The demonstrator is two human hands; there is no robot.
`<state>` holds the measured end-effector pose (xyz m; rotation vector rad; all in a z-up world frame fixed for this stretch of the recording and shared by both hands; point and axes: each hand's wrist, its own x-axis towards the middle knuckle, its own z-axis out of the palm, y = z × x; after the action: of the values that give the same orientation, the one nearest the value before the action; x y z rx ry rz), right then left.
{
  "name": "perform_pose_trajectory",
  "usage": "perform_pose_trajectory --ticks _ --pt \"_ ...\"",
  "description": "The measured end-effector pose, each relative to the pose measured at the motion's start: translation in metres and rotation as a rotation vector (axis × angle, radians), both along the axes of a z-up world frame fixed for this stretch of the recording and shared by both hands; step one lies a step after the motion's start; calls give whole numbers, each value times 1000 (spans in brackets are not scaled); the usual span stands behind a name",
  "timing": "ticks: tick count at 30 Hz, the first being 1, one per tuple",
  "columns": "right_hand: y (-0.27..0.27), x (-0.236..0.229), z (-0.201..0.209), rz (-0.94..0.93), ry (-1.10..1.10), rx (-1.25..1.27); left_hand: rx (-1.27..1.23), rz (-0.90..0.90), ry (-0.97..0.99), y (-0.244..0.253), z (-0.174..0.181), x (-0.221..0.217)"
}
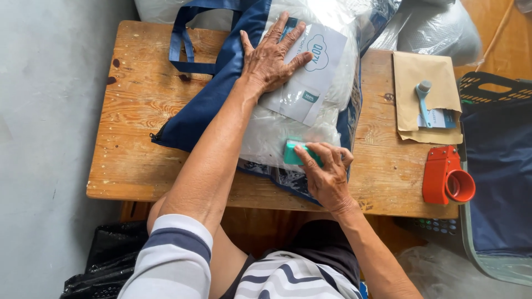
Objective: The person sits at a low wooden table and uses a small green brush to scrub the surface of a blue tote bag containing a white pillow. The person scrubs the clear plastic window on the front, then flips the bag over and scrubs the blue fabric back and sides.
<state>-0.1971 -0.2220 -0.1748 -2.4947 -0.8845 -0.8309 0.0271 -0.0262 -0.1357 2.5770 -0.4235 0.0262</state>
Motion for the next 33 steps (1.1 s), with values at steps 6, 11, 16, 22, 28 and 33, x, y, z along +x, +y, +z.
perform_pose_trajectory --ticks 6,11,16,22,28,33 --pt "3 -25 -22 -29 -5 -19 81 -17 -121 -2 -10 -1" --pt "-1 -46 -42 -38 180 -53 172 -23 -464 -13 -22 -3" --pt "-35 -47 -28 107 512 -98 204 -4 -561 -25 -5 -45" --pt "-74 23 56 546 1030 104 211 -21 -140 -12 -12 -60" --pt "-66 168 63 40 392 483 179 -21 -87 -11 -1 -55" --pt "-51 170 14 57 323 232 142 -3 -35 -5 5 -47"
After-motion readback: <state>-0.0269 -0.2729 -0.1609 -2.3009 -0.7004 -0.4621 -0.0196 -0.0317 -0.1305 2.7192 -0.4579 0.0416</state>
